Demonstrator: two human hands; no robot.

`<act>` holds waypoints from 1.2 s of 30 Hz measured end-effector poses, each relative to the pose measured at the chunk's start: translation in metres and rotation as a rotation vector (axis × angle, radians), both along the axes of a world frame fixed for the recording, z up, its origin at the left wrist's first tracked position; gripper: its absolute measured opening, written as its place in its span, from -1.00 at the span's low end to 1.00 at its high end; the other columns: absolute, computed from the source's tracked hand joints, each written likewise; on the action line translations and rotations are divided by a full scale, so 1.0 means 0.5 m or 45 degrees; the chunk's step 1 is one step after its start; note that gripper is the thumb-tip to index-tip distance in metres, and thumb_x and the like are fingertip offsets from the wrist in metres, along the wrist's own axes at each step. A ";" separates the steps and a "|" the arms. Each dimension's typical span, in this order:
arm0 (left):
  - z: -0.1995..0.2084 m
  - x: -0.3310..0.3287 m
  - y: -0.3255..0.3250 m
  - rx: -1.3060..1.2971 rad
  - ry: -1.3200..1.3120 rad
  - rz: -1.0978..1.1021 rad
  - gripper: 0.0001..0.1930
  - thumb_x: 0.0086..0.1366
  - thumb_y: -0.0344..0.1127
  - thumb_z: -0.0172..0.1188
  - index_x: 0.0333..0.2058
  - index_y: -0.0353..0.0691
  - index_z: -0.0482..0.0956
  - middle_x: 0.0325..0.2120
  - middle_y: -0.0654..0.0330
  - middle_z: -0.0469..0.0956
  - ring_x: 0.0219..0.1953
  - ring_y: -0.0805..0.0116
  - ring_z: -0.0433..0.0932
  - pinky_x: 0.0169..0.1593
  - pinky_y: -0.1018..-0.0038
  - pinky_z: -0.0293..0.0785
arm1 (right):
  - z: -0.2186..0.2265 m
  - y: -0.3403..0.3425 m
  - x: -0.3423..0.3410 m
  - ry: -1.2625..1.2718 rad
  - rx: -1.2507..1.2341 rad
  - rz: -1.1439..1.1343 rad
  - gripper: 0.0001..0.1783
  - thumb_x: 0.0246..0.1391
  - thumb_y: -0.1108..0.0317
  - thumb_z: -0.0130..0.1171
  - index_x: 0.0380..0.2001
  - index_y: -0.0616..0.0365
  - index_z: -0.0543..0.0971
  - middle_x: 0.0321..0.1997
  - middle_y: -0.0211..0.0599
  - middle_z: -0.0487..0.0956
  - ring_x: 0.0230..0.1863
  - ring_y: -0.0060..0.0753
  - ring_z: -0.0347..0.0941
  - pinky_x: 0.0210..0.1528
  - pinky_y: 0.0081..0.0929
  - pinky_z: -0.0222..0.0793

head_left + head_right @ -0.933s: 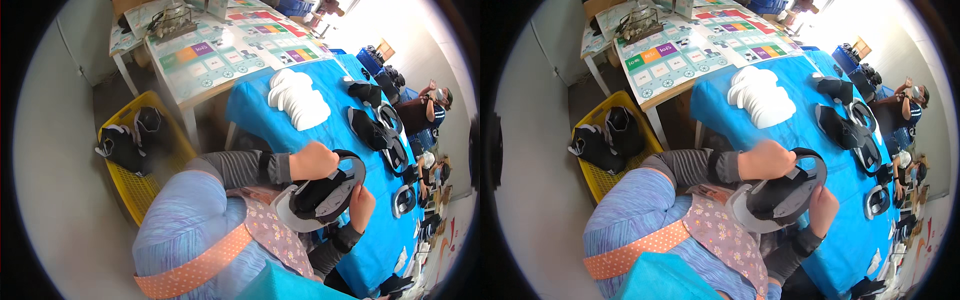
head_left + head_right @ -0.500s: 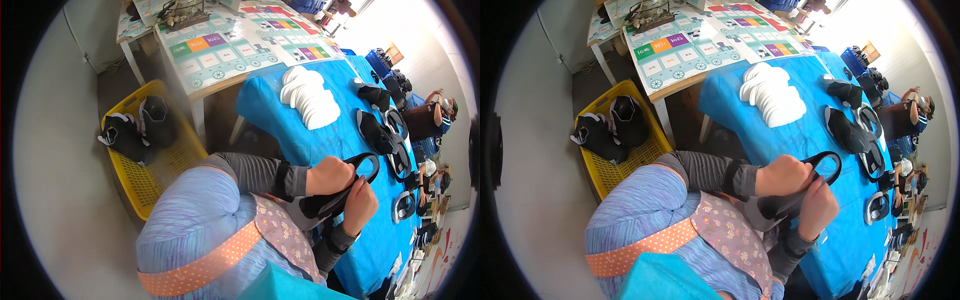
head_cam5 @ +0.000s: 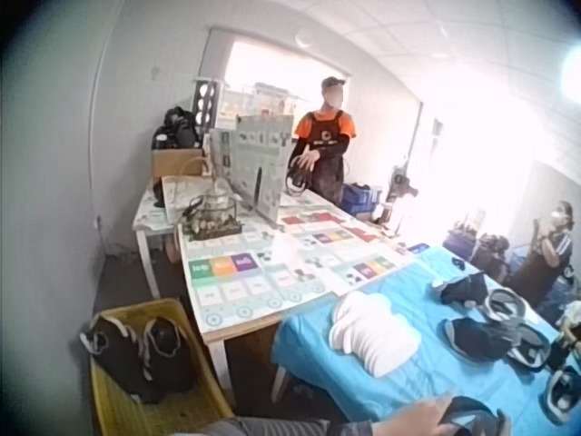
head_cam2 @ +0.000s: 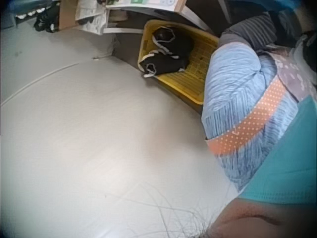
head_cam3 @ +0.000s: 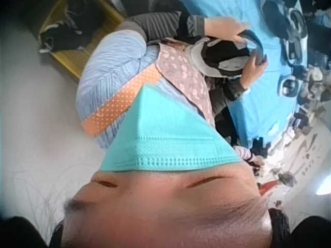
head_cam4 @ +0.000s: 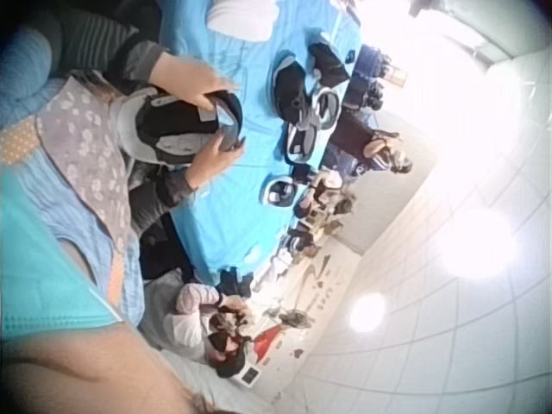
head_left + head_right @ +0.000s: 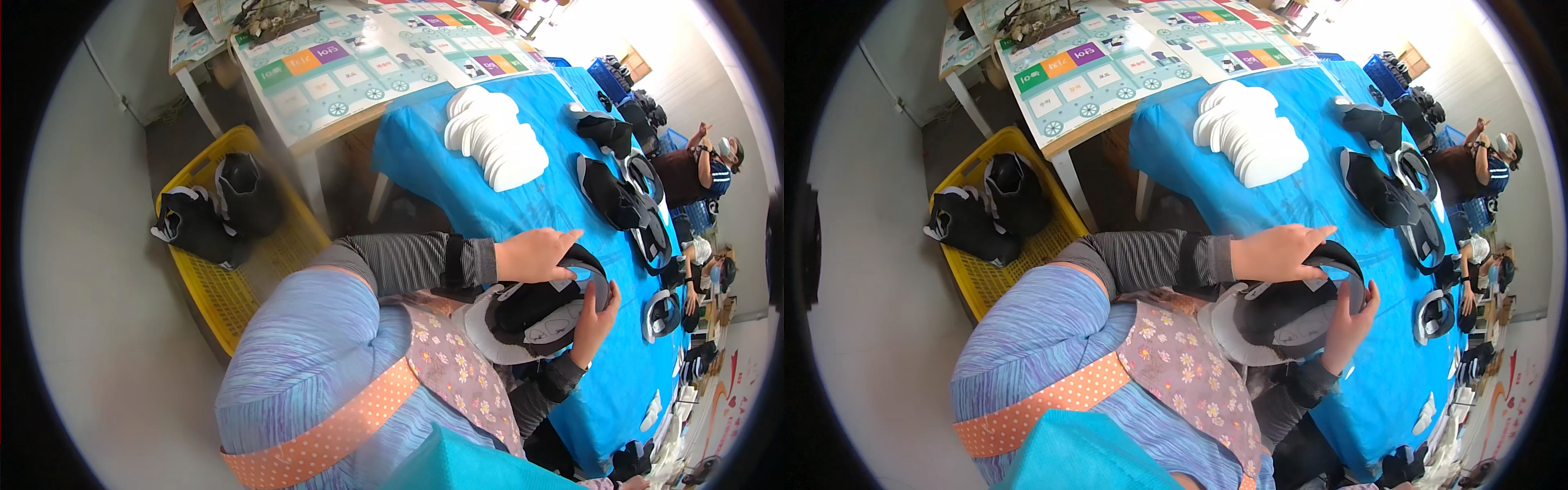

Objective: The person manually inserts a white foam heel support into a black shoe upper, pressing it into place by hand, and then places the assembled component into a yellow plastic basket.

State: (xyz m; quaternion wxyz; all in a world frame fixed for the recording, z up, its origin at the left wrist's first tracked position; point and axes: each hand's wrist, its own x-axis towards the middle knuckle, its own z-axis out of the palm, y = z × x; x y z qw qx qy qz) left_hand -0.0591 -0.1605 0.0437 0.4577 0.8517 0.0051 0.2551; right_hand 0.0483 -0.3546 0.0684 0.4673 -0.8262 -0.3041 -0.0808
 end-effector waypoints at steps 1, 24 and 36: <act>-0.003 0.006 0.003 -0.008 -0.002 0.005 -0.24 0.18 -0.07 0.37 0.20 -0.45 0.31 -0.14 -0.11 0.52 -0.02 -0.07 0.49 0.02 0.17 0.46 | 0.001 -0.008 0.005 0.036 -0.035 -0.020 -0.40 0.22 0.26 0.30 0.20 0.35 0.36 0.01 -0.17 0.53 -0.01 -0.42 0.48 0.03 -0.53 0.38; -0.034 0.028 -0.034 0.505 -0.560 0.285 -0.87 0.13 -0.30 0.20 -0.36 -0.20 0.53 -0.44 0.19 0.52 -0.28 0.18 0.57 -0.28 0.31 0.55 | -0.013 -0.055 0.010 -0.547 -0.233 -0.261 -0.57 0.23 0.10 0.28 -0.33 0.31 0.43 -0.39 -0.21 0.41 -0.37 -0.25 0.27 -0.29 -0.29 0.29; -0.043 0.023 -0.045 0.469 -0.332 0.333 -0.81 0.10 -0.34 0.18 -0.34 -0.34 0.51 -0.49 0.03 0.60 -0.45 0.11 0.66 -0.42 0.28 0.56 | 0.018 -0.087 -0.005 -0.490 -0.737 -0.075 -0.49 0.37 0.09 0.03 -0.40 0.43 0.48 -0.51 0.19 0.50 -0.51 0.14 0.30 -0.38 -0.05 0.26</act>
